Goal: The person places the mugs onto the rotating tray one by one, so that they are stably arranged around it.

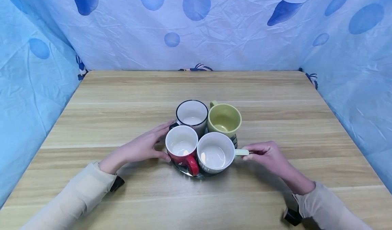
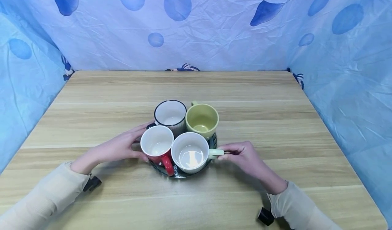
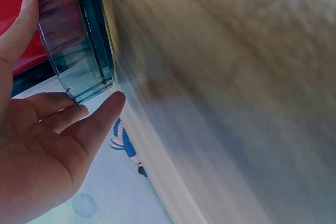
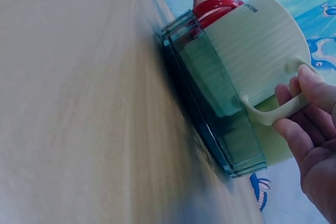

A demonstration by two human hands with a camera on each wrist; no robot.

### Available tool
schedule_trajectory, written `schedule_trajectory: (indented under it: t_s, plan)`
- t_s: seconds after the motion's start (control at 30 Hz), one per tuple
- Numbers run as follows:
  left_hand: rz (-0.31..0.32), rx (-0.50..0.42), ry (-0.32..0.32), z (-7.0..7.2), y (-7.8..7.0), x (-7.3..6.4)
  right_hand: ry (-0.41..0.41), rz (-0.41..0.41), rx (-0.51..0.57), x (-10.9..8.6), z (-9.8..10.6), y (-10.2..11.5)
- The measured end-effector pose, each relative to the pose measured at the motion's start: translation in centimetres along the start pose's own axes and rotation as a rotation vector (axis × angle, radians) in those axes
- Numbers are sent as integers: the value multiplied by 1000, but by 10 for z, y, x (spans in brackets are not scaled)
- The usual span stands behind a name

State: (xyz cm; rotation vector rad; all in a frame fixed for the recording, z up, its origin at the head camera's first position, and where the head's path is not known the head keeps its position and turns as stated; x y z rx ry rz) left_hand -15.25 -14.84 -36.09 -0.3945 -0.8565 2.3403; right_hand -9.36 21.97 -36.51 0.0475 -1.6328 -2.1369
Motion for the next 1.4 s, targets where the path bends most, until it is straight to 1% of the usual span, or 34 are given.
schedule_trajectory:
  t_s: [0.23,0.47,0.67,0.87,1.0,1.07,1.2,1.3,1.4]
  plan:
    - [-13,37,-4,1,0,2,29,-30,-50,6,3,-1]
    - [-7,34,5,2,0,2,43,-43,-97,11,4,-5]
    - [2,28,2,2,0,2,66,-46,-105,16,6,-7]
    - [-6,25,2,2,1,3,70,-54,-118,19,6,-8]
    - [-20,59,9,3,2,2,89,-57,-112,21,5,-8]
    - [-32,75,17,5,3,2,105,-60,-113,21,5,-8]
    - [-30,75,40,9,3,1,131,-47,-140,22,7,-7]
    - [-8,57,53,15,3,2,165,-21,-145,23,11,-5]
    - [16,75,55,24,3,3,206,-5,-141,24,17,-3]
Point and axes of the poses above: each hand's wrist, its own x-axis towards the middle knuckle, its own z-axis out of the back of the hand, y = z × x, the point moved 2 cm from there along x, towards the middle knuckle, and after that the axes turned 2 degrees about -y, right-handed, at the moved point
